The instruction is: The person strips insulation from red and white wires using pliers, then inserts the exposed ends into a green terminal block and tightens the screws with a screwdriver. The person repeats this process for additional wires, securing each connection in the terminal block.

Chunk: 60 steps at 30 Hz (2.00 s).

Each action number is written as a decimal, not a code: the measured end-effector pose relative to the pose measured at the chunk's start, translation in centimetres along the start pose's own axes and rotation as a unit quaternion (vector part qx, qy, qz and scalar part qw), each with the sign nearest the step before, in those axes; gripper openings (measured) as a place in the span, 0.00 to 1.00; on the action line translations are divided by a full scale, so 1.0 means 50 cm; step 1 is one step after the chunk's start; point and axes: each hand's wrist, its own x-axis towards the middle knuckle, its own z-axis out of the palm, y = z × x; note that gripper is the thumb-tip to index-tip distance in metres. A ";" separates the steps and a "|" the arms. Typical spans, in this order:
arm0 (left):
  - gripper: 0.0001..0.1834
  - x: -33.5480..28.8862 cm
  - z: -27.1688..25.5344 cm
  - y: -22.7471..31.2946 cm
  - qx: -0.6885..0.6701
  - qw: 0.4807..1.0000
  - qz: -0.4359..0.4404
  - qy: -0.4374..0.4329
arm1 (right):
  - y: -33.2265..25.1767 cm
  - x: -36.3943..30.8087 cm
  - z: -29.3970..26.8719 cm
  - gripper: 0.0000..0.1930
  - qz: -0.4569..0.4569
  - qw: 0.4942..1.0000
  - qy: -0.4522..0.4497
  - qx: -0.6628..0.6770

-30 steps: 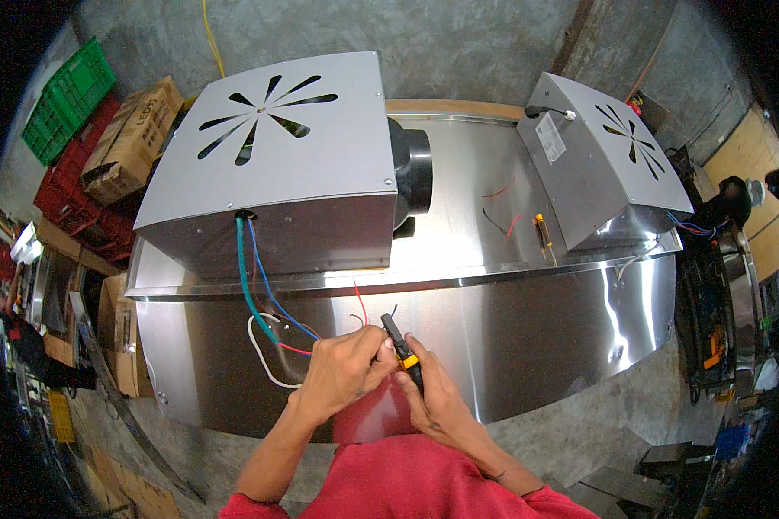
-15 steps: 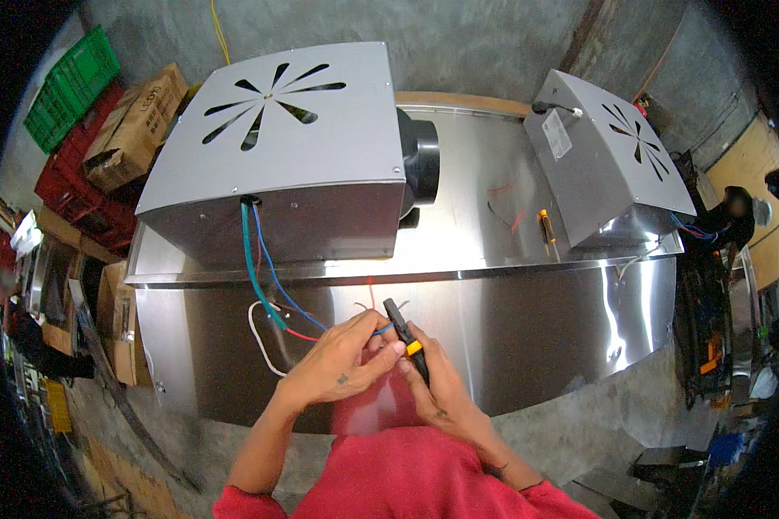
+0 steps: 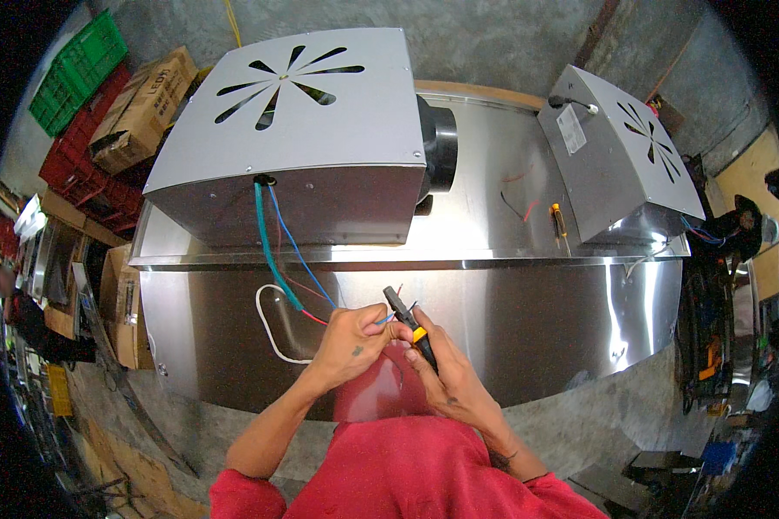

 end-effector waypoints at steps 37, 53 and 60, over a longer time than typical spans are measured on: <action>0.12 0.039 -0.020 -0.013 -0.424 0.902 0.082 -0.016 | 0.057 0.151 -0.047 0.15 0.108 0.962 0.089 0.234; 0.13 0.034 -0.035 0.022 -0.464 0.882 0.077 0.009 | 0.001 0.124 -0.045 0.14 0.026 0.940 0.171 0.293; 0.15 0.030 -0.031 0.023 -0.449 0.891 0.072 0.006 | -0.009 0.123 -0.042 0.14 0.005 0.938 0.160 0.307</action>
